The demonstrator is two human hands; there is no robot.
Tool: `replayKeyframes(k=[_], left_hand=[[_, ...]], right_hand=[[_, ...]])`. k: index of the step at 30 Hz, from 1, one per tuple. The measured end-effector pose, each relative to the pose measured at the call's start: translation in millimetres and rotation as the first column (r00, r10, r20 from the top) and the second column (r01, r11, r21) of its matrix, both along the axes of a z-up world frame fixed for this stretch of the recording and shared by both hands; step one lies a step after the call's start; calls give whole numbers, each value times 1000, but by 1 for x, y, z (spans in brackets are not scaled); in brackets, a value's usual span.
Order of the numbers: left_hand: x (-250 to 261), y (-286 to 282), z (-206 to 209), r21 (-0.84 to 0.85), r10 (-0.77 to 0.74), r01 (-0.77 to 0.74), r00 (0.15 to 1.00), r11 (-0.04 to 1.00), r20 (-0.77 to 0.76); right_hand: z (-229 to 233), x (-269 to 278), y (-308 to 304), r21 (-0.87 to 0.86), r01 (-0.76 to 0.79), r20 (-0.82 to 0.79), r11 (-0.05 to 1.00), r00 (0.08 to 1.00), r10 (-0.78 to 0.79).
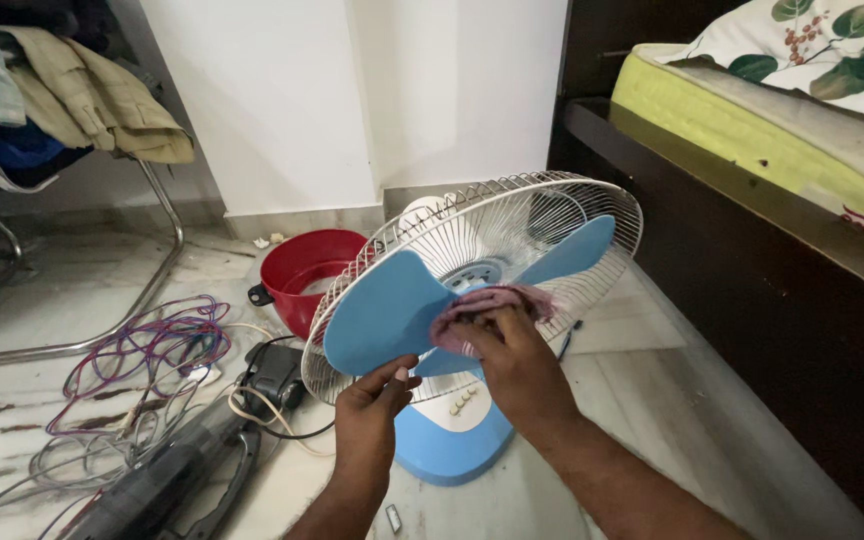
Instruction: The person assembles a table fan by attaching the front wire cage, mounting the blue fan blades onto the motor shaft, and securing them with a nut. They then wipe the fan blades and the base with a cloth.
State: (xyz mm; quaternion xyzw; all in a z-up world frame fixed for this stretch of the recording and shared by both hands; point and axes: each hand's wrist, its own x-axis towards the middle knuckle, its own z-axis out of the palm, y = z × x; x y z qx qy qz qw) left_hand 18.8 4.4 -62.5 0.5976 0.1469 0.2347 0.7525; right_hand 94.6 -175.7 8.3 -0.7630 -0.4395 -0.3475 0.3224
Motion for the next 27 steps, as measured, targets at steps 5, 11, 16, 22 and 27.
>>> replayKeyframes(k=[5,11,16,22,27], left_hand=[[-1,-1,3,-2,-13,13,1000,1000,8],[-4,-1,10,23,-49,51,996,998,-81],[-7,-4,9,-44,-83,80,995,996,-58],[-4,-4,3,16,-83,84,995,996,-64],[-3,9,-19,224,-101,127,987,966,-125]], right_hand=[[25,5,-14,165,88,-50,982,996,-80],[30,4,-4,76,-70,-34,995,997,73],[0,5,-1,-222,-94,318,970,934,163],[-32,29,-19,-439,-25,190,898,974,120],[-81,61,-39,121,-235,-643,964,721,257]])
